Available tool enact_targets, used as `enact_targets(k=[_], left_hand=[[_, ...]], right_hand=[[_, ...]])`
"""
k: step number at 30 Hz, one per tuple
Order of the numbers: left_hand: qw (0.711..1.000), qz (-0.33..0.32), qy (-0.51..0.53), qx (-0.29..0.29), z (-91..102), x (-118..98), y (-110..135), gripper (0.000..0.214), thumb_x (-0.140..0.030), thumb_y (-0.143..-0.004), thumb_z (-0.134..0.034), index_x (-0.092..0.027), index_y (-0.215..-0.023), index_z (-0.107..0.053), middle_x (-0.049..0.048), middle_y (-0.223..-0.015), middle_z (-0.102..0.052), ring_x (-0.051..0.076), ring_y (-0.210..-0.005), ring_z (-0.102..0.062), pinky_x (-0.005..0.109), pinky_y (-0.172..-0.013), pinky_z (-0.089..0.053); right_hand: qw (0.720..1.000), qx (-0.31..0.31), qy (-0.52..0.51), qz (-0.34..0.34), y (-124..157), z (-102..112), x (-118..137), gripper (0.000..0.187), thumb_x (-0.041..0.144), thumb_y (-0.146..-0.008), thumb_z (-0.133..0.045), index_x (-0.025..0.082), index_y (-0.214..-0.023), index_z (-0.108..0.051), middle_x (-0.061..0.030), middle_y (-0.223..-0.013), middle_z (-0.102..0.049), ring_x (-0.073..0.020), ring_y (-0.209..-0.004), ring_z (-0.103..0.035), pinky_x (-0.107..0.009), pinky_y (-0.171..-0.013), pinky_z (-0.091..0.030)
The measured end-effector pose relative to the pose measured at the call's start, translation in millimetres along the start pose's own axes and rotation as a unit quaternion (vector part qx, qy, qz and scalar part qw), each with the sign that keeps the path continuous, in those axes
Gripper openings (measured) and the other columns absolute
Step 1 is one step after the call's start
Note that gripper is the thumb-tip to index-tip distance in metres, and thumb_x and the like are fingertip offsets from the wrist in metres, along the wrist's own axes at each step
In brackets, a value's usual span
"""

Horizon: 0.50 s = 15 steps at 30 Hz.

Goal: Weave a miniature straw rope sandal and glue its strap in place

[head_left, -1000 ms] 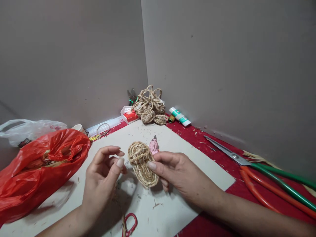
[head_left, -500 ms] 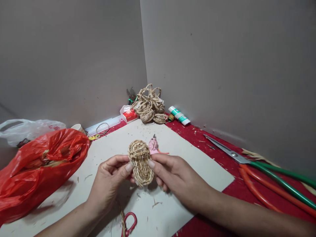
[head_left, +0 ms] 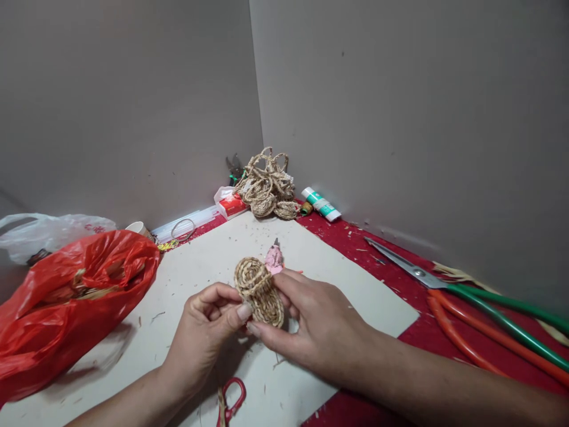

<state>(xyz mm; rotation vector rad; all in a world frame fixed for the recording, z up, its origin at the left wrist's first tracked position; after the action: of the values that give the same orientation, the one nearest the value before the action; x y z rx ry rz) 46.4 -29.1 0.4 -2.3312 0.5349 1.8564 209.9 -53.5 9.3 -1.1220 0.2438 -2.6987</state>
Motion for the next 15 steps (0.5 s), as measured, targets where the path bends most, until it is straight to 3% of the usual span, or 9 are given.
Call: enact_targets(k=[10,15], left_hand=[[0.999,-0.021,-0.034,-0.016,1.1,1.0,4.7,0.015,-0.020,-0.067,-0.083,-0.018,-0.076,-0.071,-0.0016,-0.066,-0.072,0.008,-0.060,-0.064,0.017,-0.060,-0.051],[0.983,-0.103,-0.152,-0.025,2.3,-8.7,5.3,0.007,-0.022,-0.070,-0.080,-0.021,-0.077,-0.078,0.0021,-0.077,-0.077,0.013,-0.069,-0.067,0.021,-0.068,-0.054]], right_hand=[[1.000,-0.006,-0.004,0.009,-1.0,0.7,1.2,0.018,0.035,-0.071,-0.061,0.019,-0.078,-0.055,-0.0051,-0.083,-0.057,-0.0188,-0.072,-0.052,-0.031,-0.065,-0.039],[0.999,-0.023,-0.045,0.012,0.2,-0.5,0.0,0.016,0.033,-0.072,-0.062,0.020,-0.080,-0.058,-0.0033,-0.080,-0.058,-0.0165,-0.068,-0.050,-0.028,-0.060,-0.037]])
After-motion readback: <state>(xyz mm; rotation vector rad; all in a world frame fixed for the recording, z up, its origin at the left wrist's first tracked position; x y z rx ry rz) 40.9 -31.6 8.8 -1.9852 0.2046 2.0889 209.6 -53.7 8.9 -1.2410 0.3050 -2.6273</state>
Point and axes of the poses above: each hand's wrist, its own y-axis away from the middle knuckle, its own z-axis out of the back of the hand, x = y × z, the point moved 3 cm from there along -y, towards the middle knuckle
